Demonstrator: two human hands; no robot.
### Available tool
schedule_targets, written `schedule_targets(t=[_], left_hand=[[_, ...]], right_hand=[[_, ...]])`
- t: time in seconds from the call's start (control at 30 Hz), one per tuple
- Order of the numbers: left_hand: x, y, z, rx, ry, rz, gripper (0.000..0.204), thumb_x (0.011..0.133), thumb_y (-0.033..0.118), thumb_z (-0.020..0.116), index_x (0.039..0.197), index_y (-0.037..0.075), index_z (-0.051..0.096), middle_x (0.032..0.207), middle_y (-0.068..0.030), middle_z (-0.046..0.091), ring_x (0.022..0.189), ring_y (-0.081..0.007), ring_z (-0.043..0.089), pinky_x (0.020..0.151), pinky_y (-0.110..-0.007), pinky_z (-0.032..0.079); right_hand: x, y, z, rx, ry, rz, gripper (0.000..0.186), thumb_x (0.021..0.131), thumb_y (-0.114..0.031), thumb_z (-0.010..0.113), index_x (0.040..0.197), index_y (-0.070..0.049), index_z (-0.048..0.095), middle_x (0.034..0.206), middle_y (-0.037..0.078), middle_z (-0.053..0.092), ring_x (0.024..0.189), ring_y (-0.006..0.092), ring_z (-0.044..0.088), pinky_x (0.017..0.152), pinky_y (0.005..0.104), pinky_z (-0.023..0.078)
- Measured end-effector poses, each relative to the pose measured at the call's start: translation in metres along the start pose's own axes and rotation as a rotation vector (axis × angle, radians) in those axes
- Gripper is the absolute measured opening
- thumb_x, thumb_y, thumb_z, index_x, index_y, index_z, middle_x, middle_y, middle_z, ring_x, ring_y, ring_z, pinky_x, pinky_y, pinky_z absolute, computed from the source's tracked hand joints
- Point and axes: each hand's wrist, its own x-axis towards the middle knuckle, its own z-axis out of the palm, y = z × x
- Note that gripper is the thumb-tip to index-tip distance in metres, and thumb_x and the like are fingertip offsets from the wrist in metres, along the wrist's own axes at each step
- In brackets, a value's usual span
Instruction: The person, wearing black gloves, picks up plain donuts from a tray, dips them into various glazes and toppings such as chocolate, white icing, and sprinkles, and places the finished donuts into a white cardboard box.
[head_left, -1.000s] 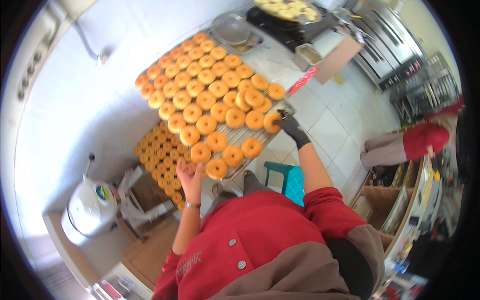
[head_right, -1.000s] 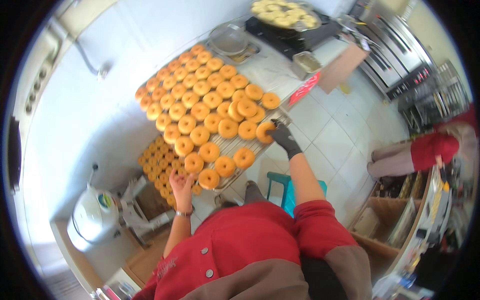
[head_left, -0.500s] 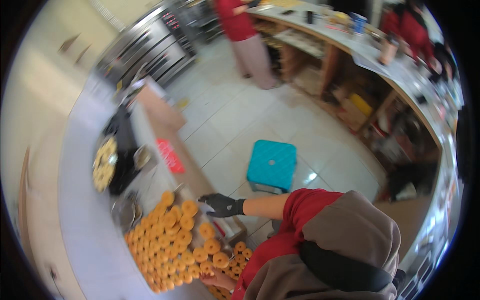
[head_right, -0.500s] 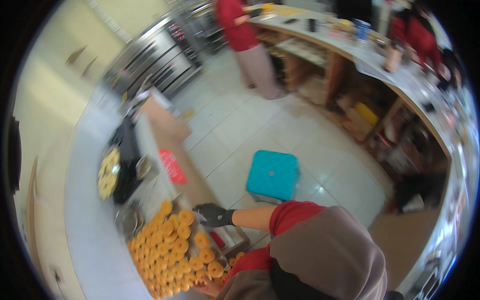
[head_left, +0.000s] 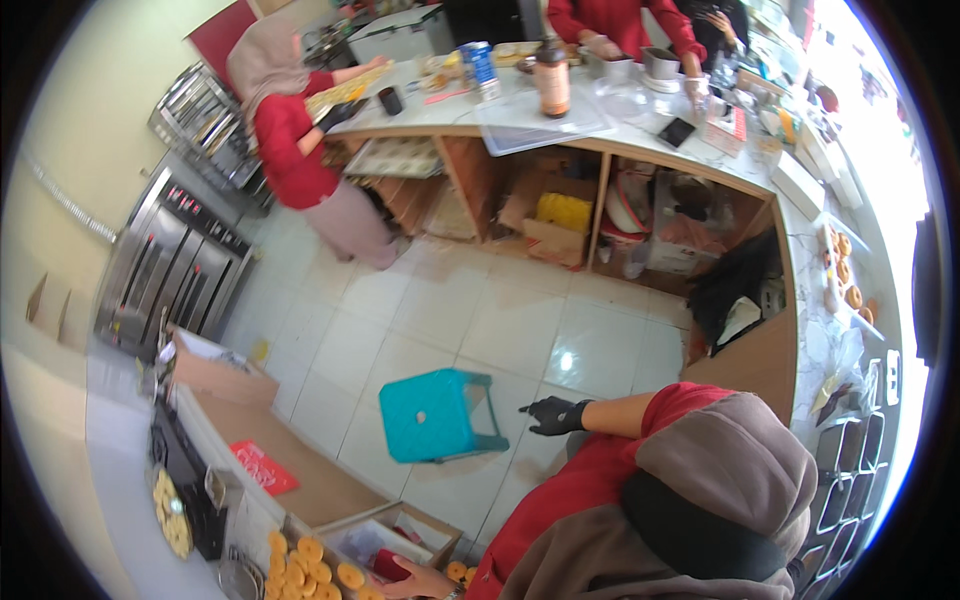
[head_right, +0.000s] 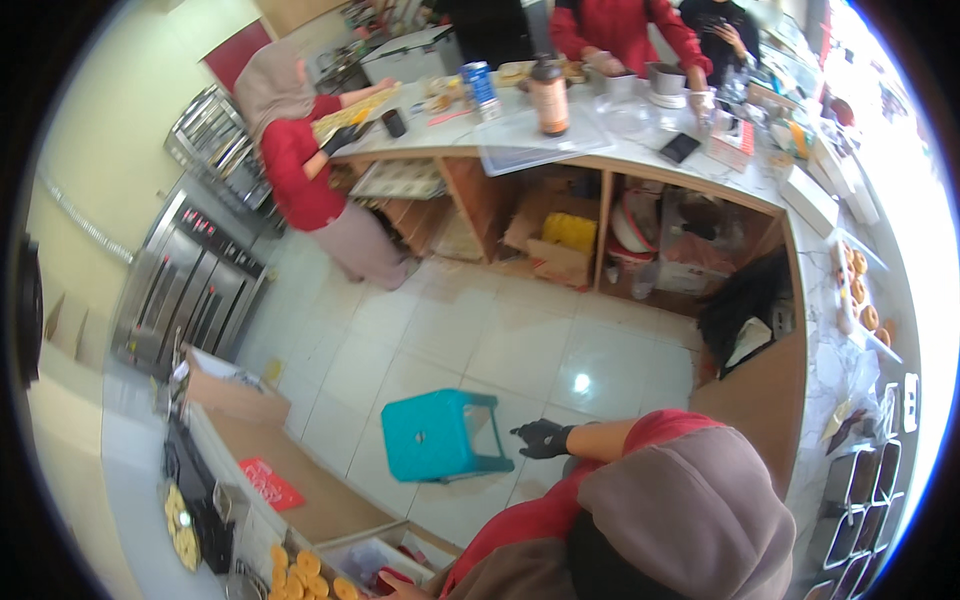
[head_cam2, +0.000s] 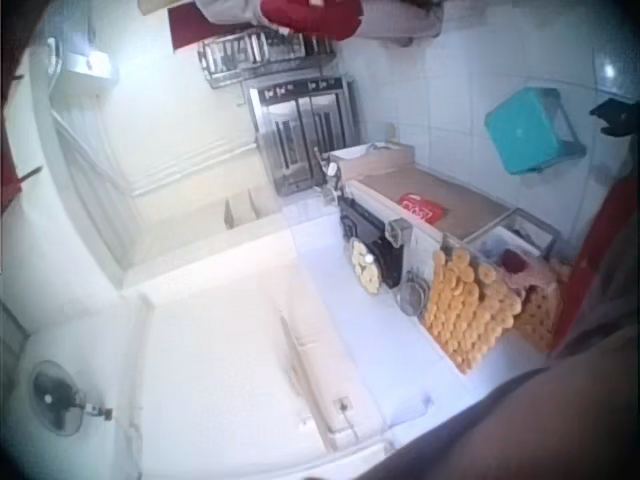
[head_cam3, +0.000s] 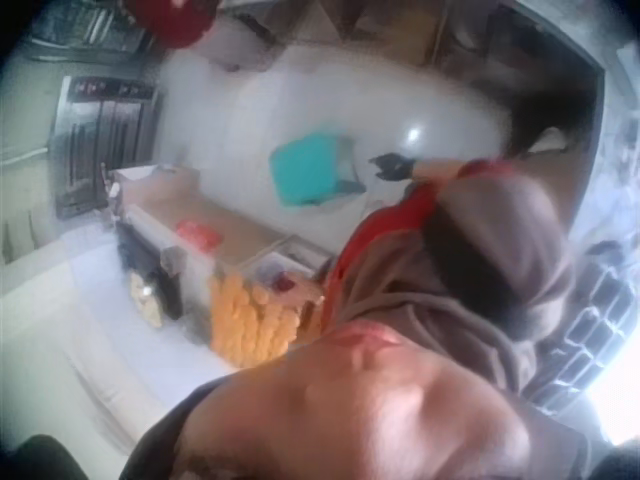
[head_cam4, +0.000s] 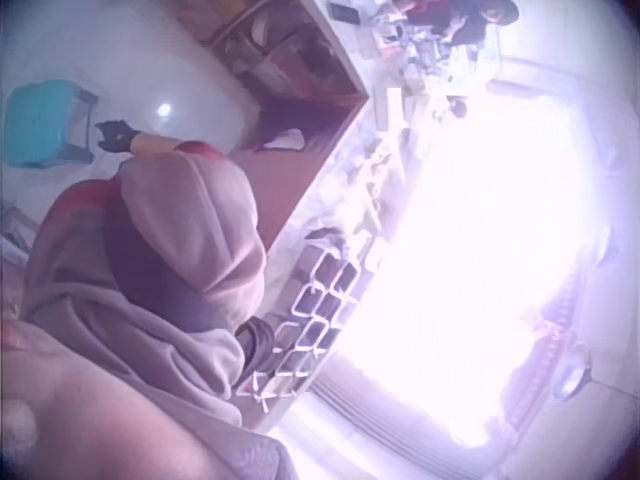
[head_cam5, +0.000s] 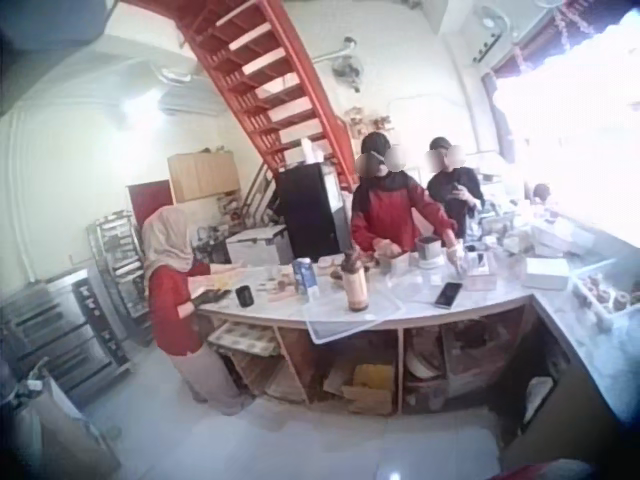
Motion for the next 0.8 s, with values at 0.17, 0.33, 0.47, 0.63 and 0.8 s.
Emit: schedule_targets(t=[0.17,0.33,0.47,0.63,0.8], left_hand=[[-0.091,0.089,0.082,-0.181,-0.38,-0.059,0.06,0.084,0.032,0.062,0.129,-0.001,0.04,0.121,-0.0177,0.047,0.113,-0.0302,0.044,0.097,-0.041,0.035],[-0.168,0.17,0.143,-0.257,-0.857,-0.126,0.061,0.084,0.034,0.061,0.129,-0.001,0.041,0.121,-0.0177,0.048,0.112,-0.0304,0.045,0.097,-0.04,0.036],[-0.208,0.208,0.169,-0.207,-1.172,-0.161,0.061,0.084,0.036,0.061,0.129,-0.001,0.042,0.121,-0.0177,0.049,0.112,-0.0306,0.046,0.097,-0.04,0.036],[-0.225,0.216,0.189,-0.132,-1.411,-0.219,0.062,0.084,0.039,0.06,0.129,-0.001,0.043,0.121,-0.0177,0.05,0.111,-0.0308,0.047,0.096,-0.04,0.037],[-0.224,0.194,0.194,-0.068,-1.521,-0.295,0.064,0.084,0.041,0.059,0.128,-0.002,0.044,0.12,-0.0177,0.051,0.111,-0.031,0.048,0.096,-0.039,0.038]], right_hand=[[-0.058,0.094,-0.057,0.041,-0.048,0.036,0.057,0.086,-0.034,0.051,0.133,-0.004,0.042,0.117,0.018,0.058,0.108,0.033,0.055,0.094,0.0424,0.042],[-0.124,0.175,-0.117,0.081,0.095,0.284,0.056,0.086,-0.035,0.05,0.132,-0.003,0.043,0.116,0.019,0.059,0.107,0.0333,0.056,0.093,0.0415,0.043],[-0.139,0.203,-0.136,0.124,0.164,0.323,0.056,0.086,-0.036,0.05,0.131,-0.003,0.045,0.112,0.02,0.06,0.105,0.0341,0.057,0.092,0.0419,0.044],[-0.129,0.21,-0.135,0.167,0.139,0.274,0.053,0.087,-0.037,0.05,0.128,-0.003,0.048,0.114,0.018,0.06,0.106,0.0328,0.057,0.093,0.0416,0.044],[-0.112,0.203,-0.125,0.143,0.11,0.207,0.052,0.087,-0.036,0.05,0.128,-0.003,0.048,0.117,0.018,0.059,0.108,0.0318,0.056,0.093,0.0408,0.044]])
